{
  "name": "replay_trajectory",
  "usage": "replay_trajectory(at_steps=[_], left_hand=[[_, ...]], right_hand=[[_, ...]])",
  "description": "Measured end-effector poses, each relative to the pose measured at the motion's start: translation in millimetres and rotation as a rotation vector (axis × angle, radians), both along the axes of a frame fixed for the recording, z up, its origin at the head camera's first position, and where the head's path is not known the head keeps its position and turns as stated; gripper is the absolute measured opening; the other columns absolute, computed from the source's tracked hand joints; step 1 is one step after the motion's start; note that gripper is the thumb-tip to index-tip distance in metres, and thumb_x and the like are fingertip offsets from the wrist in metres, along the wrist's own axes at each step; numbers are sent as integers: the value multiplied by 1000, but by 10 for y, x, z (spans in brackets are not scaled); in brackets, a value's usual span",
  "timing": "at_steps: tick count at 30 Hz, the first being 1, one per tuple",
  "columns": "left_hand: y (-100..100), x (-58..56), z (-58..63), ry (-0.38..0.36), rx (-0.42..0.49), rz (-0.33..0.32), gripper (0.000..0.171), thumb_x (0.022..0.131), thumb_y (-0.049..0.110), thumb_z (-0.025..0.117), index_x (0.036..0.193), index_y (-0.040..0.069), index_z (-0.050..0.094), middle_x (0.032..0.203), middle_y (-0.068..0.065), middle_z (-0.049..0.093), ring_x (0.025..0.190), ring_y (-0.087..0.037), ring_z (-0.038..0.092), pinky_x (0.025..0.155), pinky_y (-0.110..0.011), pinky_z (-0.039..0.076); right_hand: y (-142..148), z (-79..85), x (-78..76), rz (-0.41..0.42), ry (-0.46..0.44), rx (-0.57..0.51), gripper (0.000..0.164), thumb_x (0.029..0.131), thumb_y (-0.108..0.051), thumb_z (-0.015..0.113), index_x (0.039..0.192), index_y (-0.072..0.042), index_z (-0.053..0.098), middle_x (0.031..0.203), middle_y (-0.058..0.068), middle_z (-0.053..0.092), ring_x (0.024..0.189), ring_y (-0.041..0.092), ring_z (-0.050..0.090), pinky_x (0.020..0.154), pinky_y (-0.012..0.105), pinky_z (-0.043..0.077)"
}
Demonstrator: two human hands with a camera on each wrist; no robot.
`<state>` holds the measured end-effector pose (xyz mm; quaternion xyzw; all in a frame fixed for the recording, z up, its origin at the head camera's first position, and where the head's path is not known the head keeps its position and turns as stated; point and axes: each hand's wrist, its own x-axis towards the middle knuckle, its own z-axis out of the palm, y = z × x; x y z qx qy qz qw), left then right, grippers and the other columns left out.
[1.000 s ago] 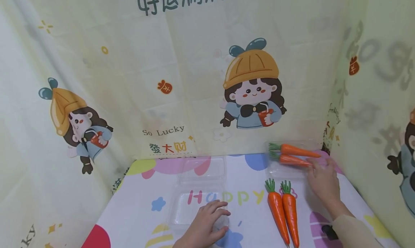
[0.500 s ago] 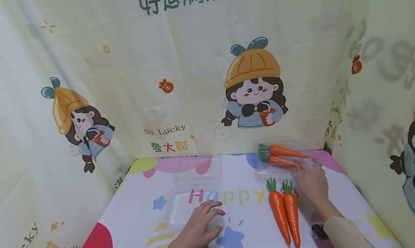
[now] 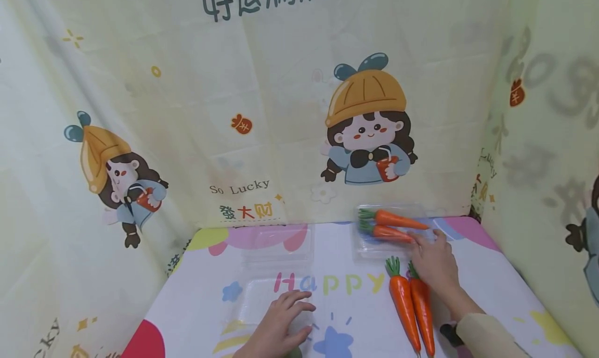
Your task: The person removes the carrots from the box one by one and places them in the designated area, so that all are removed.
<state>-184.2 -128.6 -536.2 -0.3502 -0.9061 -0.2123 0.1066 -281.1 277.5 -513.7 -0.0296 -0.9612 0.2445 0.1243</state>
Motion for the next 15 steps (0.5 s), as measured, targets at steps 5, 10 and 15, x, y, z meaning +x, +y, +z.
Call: replay_trajectory(at_steps=[5, 10, 15], left_hand=[[-42, 6, 17, -18, -6, 10, 25, 97, 30, 69, 122, 27, 67, 142, 0, 60, 126, -21, 54, 80, -41, 50], [-89, 8, 21, -25, -10, 28, 26, 96, 30, 70, 121, 26, 67, 142, 0, 60, 127, -22, 54, 81, -42, 51], [-163, 13, 15, 45, 13, 41, 28, 92, 26, 73, 120, 25, 68, 140, 0, 62, 124, -21, 56, 79, -42, 50]], right_hand=[[-114, 17, -14, 37, -25, -4, 49, 110, -33, 36, 148, -8, 54, 148, 50, 23, 119, 71, 40, 81, 78, 46], [-256, 58, -17, 40, -30, 1, 46, 109, -28, 40, 147, -9, 56, 148, 49, 25, 119, 69, 42, 83, 76, 47], [-363, 92, -15, 71, 21, 40, 43, 108, -26, 42, 142, -8, 61, 143, 49, 33, 110, 67, 51, 77, 71, 50]])
